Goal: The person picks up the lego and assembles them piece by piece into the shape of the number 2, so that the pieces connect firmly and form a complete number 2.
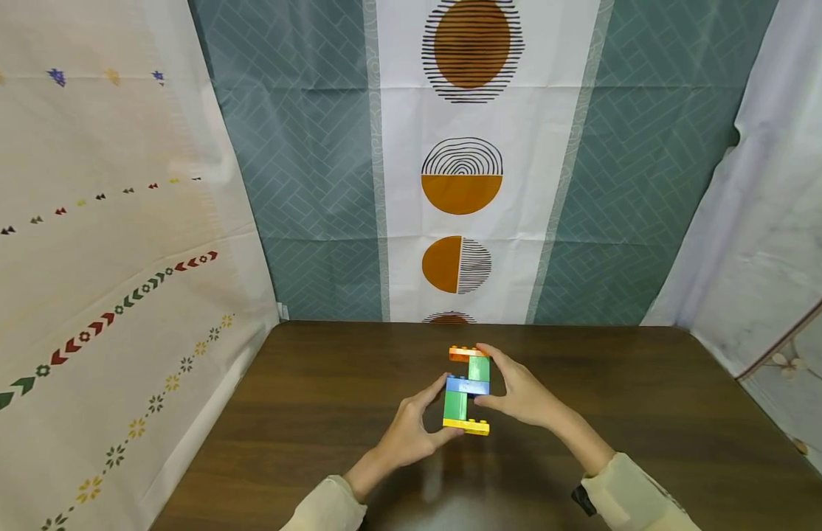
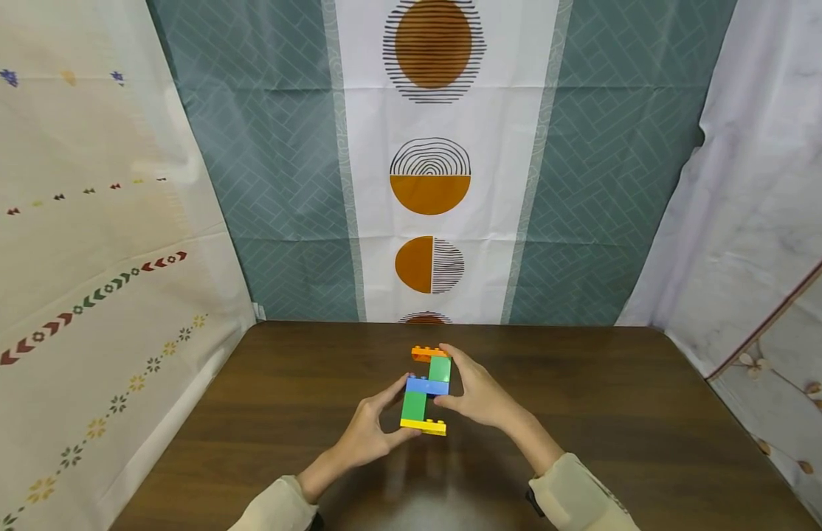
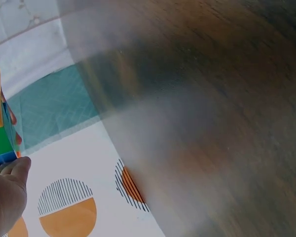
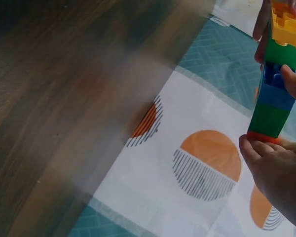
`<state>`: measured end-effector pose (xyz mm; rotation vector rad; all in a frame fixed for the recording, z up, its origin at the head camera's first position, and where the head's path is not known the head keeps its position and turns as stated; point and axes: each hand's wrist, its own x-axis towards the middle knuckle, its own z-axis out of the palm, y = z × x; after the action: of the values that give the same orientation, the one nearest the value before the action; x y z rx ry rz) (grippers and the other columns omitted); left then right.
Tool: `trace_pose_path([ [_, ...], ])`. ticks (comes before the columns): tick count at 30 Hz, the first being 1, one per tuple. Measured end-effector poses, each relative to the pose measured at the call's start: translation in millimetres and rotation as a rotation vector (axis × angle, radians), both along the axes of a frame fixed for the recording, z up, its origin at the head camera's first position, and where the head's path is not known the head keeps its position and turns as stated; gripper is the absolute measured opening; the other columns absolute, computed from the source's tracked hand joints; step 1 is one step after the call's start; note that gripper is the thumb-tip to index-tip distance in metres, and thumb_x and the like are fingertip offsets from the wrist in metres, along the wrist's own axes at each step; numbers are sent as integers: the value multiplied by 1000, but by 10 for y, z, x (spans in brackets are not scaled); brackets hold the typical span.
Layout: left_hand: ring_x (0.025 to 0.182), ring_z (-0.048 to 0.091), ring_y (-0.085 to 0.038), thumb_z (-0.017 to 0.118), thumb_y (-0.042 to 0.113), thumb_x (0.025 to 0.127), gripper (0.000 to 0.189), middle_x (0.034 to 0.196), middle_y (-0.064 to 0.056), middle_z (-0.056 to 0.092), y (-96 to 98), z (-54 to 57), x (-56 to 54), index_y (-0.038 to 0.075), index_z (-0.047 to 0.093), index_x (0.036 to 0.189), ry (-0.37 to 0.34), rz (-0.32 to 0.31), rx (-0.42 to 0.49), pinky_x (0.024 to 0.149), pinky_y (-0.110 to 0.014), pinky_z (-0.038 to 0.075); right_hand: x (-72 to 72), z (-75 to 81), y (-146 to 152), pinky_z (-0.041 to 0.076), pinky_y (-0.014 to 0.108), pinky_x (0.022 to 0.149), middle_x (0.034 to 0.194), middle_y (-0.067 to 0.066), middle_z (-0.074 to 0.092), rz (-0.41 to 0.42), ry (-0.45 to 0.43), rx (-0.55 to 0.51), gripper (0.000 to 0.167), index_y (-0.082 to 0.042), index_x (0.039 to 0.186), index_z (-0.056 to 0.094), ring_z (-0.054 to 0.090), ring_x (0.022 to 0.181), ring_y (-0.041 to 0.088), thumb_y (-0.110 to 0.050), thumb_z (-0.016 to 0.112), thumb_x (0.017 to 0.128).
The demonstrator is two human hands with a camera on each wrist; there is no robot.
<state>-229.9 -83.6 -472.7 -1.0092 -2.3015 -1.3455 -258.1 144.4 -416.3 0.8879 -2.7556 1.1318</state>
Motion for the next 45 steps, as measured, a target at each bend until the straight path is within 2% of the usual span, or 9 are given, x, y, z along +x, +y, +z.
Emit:
trace_pose_path([
  [6,127,56,-34,82,16,78,83,140,-24,53,-3,-1,17,-8,38,145,-80,6,-24,100,-49,49,-49,-82,11,40,64,103,147,28,43,28,-24,-22,83,4,146,33,45,130,51,-26,77,83],
  [11,129,54,-34,81,20,79,81,141,-25,52,-14,44,-49,-9,40,143,-138,-10,-69,102,-49,47,-112,-126,32,43,64,100,146,29,44,21,-80,-48,80,3,145,35,47,124,56,-26,78,83],
  [17,130,53,-34,80,26,80,80,143,-22,51,-27,83,-152,-8,42,142,-224,5,-211,104,-48,47,-177,-196,17,41,63,102,147,29,42,0,-143,-55,81,4,145,35,46,127,55,-25,78,83],
  [21,128,55,-33,81,32,80,80,142,-19,54,4,28,-200,-5,45,141,-312,38,-319,103,-47,48,-223,-279,0,39,64,104,148,29,41,-15,-205,-16,81,6,145,35,42,132,52,-20,79,82],
  [24,122,60,-30,82,30,79,76,134,-18,61,28,-26,-220,-5,48,138,-359,33,-358,100,-43,51,-251,-372,-33,40,62,104,147,29,44,-23,-249,40,81,7,145,36,43,133,49,-17,79,81],
  [28,112,66,-26,84,27,76,75,124,-17,66,58,-75,-229,-7,50,134,-384,48,-406,95,-38,54,-276,-492,-92,44,59,101,142,27,49,-52,-282,103,79,7,143,39,50,127,45,-14,81,79],
  [35,97,67,-16,85,32,74,80,117,-15,68,89,-135,-229,-6,50,135,-410,119,-535,88,-31,56,-306,-622,-197,43,57,105,143,24,50,-124,-300,154,78,5,142,43,51,128,41,-9,82,77],
  [42,86,64,-10,87,33,72,78,111,-12,70,88,-210,-231,-4,53,132,-399,149,-582,80,-26,55,-276,-669,-252,46,55,102,139,24,53,-154,-292,182,76,5,141,45,55,120,38,-7,82,76],
  [45,81,62,-9,87,33,73,78,108,-11,70,90,-212,-230,-4,53,132,-406,155,-578,77,-25,55,-274,-666,-261,43,56,105,142,24,51,-157,-295,177,77,5,142,44,52,125,40,-7,82,76],
])
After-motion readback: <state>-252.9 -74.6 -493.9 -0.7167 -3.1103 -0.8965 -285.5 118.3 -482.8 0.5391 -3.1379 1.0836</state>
